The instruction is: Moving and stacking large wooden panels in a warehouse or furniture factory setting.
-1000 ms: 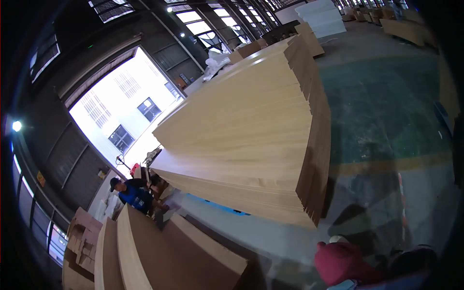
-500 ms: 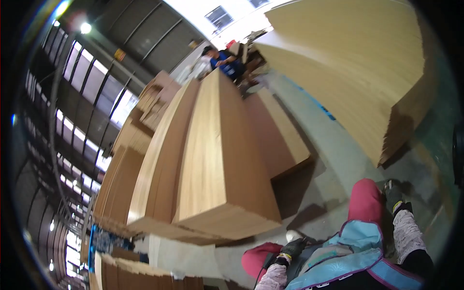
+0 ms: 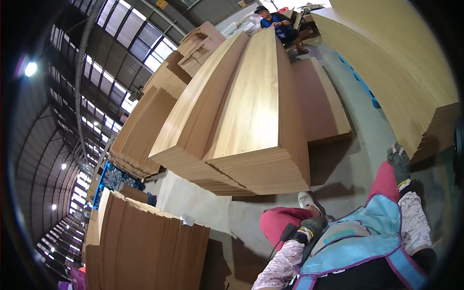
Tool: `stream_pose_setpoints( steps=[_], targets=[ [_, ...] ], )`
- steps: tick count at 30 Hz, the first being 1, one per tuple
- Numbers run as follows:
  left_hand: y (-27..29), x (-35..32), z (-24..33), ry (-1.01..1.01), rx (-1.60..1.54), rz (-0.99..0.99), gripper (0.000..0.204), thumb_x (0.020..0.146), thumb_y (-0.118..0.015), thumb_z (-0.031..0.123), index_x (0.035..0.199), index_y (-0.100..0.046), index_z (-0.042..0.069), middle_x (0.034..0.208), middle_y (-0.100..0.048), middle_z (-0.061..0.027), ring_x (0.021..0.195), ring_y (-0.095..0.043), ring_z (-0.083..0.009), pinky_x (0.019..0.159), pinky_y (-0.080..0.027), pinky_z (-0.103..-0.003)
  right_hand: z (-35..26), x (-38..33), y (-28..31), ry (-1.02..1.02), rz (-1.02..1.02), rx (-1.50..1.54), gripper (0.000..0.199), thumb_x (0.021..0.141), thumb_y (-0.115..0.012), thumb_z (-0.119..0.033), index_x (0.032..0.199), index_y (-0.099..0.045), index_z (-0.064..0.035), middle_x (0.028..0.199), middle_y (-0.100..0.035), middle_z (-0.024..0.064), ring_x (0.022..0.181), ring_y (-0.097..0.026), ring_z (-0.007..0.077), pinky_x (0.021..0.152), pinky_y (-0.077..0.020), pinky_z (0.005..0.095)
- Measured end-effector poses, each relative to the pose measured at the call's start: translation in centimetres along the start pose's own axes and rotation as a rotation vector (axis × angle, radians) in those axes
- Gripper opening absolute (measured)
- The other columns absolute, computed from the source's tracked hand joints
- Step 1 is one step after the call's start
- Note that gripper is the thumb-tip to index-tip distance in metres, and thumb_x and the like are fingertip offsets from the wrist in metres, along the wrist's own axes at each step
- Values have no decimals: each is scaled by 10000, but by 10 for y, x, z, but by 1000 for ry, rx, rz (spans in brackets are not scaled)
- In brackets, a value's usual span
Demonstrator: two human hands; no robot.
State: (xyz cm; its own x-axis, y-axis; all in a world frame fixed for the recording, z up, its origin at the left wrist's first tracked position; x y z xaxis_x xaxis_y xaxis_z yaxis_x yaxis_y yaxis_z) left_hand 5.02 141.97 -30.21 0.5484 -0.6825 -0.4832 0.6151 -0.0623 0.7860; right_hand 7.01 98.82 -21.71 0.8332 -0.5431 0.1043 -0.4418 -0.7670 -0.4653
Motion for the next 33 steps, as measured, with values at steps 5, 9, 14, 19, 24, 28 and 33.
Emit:
stream_pose_setpoints(
  steps=[5,9,14,19,24,28,33],
  targets=[
    [67,-17,78,-27,-43,148,437,864,-542,238,1272,-489,90,1005,-651,-149,842,-642,-315,783,-501,-440,-26,-9,-75,38,-76,-346,216,912,-592,-210,1058,-600,-51,739,-575,-1,612,-521,77,552,-437,238],
    [62,-32,63,-25,-97,243,499,883,-525,216,1363,-417,133,1030,-628,-169,899,-628,-311,768,-493,-412,-39,-32,-169,66,-244,-473,214,913,-586,-208,1046,-611,-43,723,-594,23,627,-545,82,567,-453,252],
    [40,-37,28,-153,-554,450,426,926,-525,164,1335,-434,83,875,-639,-115,749,-642,-189,654,-513,-313,-22,-56,-246,-92,-577,-207,269,955,-523,-217,1154,-561,-42,868,-615,42,726,-577,108,657,-496,256],
    [9,-49,1,-40,-1027,546,398,951,-509,156,1339,-444,93,928,-615,-30,727,-567,-113,670,-486,-248,-29,-79,-314,-383,-816,75,492,980,-459,-245,1426,-308,-100,1218,-515,129,971,-595,196,792,-548,336],
    [61,-94,28,149,-1153,541,368,961,-497,205,1305,-486,73,944,-598,-14,759,-548,-92,687,-471,-237,-17,-69,-343,-433,-788,85,524,966,-488,-286,1419,-305,-98,1243,-516,125,931,-609,201,773,-549,346],
    [65,-100,12,207,-1180,610,352,960,-502,207,1287,-510,78,931,-592,-3,729,-528,-87,674,-465,-236,-15,-67,-370,-406,-685,104,396,967,-492,-232,1324,-437,-71,1195,-553,79,888,-620,169,729,-563,302],
    [103,-112,20,96,-1150,813,326,950,-526,183,1253,-540,63,905,-597,-10,693,-498,-73,645,-447,-219,-17,-67,-386,-412,-475,-70,233,928,-555,-180,1116,-570,-43,910,-622,52,677,-620,132,582,-547,264]
  ],
)
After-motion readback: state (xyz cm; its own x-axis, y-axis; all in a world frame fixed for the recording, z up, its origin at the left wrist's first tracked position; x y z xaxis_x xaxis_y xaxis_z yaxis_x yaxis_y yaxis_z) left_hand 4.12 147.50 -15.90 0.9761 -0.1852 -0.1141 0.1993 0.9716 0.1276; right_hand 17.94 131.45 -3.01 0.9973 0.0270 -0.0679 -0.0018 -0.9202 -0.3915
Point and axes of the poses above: each hand's wrist, its own x-axis towards the middle knuckle, its own y-axis out of the back of the hand, z = x × y, the point moved 1 cm from there along x, towards the middle knuckle
